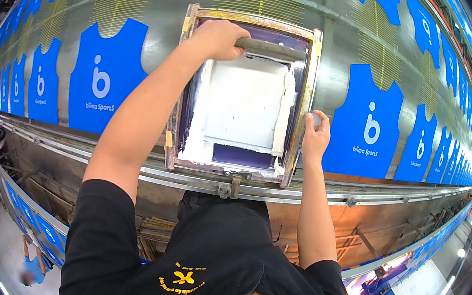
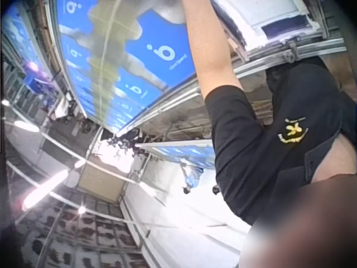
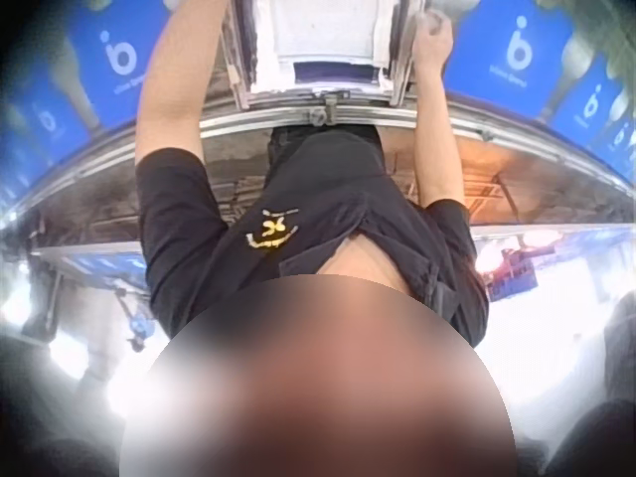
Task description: The person uses a squeegee to pull white ink across a screen-printing frame placed over a blue jersey. The person repeatedly repositions the frame and pulls the squeegee to apply ink to multiple jerseys on a production table.
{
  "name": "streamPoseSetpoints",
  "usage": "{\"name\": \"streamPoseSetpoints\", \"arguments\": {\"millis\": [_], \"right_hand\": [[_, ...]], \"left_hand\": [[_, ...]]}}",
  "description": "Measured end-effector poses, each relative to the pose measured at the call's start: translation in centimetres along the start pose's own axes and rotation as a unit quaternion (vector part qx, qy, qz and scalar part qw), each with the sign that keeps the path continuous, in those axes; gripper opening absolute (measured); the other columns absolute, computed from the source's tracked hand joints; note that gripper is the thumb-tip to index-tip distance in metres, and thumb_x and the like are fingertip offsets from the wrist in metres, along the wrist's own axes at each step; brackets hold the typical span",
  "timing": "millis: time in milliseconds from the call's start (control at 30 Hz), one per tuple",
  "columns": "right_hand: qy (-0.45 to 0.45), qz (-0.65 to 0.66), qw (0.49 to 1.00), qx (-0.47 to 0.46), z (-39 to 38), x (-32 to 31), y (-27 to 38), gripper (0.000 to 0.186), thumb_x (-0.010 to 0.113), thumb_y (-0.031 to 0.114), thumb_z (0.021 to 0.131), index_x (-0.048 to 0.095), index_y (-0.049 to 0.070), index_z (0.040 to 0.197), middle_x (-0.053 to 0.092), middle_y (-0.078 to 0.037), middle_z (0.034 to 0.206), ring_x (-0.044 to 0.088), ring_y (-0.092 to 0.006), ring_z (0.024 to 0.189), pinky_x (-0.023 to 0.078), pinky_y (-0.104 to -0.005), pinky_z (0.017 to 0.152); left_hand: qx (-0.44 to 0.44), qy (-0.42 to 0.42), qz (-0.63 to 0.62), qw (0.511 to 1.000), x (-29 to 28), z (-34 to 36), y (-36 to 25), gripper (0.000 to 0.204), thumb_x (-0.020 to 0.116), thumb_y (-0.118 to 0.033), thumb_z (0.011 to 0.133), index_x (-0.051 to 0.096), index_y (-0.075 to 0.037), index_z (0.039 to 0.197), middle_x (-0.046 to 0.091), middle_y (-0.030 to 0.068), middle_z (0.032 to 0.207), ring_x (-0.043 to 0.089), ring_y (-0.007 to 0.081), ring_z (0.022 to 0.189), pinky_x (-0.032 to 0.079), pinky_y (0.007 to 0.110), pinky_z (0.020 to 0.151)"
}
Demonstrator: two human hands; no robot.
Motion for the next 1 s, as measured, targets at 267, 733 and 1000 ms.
{"name": "streamPoseSetpoints", "arguments": {"millis": [267, 733, 1000], "right_hand": [[-0.068, -0.182, 0.84, -0.507, 5.7, 5.3, 16.4, 0.057, 0.087, 0.043, 0.087, 0.071, 0.004, 0.125, 0.071, -0.016, 0.121, 0.063, -0.035, 0.118, 0.047, -0.046, 0.103], [0.149, -0.354, 0.8, -0.461, -7.5, 6.5, 8.7, 0.036, 0.091, 0.022, 0.07, 0.066, 0.011, 0.093, 0.066, -0.008, 0.09, 0.064, -0.0327, 0.085, 0.049, -0.0461, 0.078], [0.178, -0.311, 0.814, -0.457, -17.8, 1.3, 2.9, 0.046, 0.086, 0.008, 0.061, 0.064, 0.008, 0.101, 0.061, -0.009, 0.1, 0.06, -0.0303, 0.099, 0.048, -0.043, 0.087]], "left_hand": [[0.008, -0.04, 0.076, 0.996, 1.2, 1.9, 1.5, 0.044, 0.078, -0.05, 0.088, 0.076, -0.006, 0.093, 0.077, 0.0141, 0.089, 0.074, 0.0358, 0.09, 0.057, 0.049, 0.081], [-0.019, -0.068, 0.038, 0.997, 10.8, -14.4, -6.0, 0.025, 0.084, -0.036, 0.081, 0.073, -0.014, 0.088, 0.074, 0.0089, 0.084, 0.075, 0.0315, 0.079, 0.059, 0.047, 0.07], [-0.006, -0.165, 0.005, 0.986, 15.2, -27.4, -12.8, 0.058, 0.086, -0.009, 0.066, 0.067, -0.007, 0.121, 0.07, 0.0081, 0.125, 0.071, 0.0285, 0.11, 0.06, 0.043, 0.087]]}}
Point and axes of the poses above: each hand's wrist, its own z-axis towards the middle knuckle, its own x-axis out of the palm, y = z × x, the point moved 4 cm from there along z, towards the middle knuckle
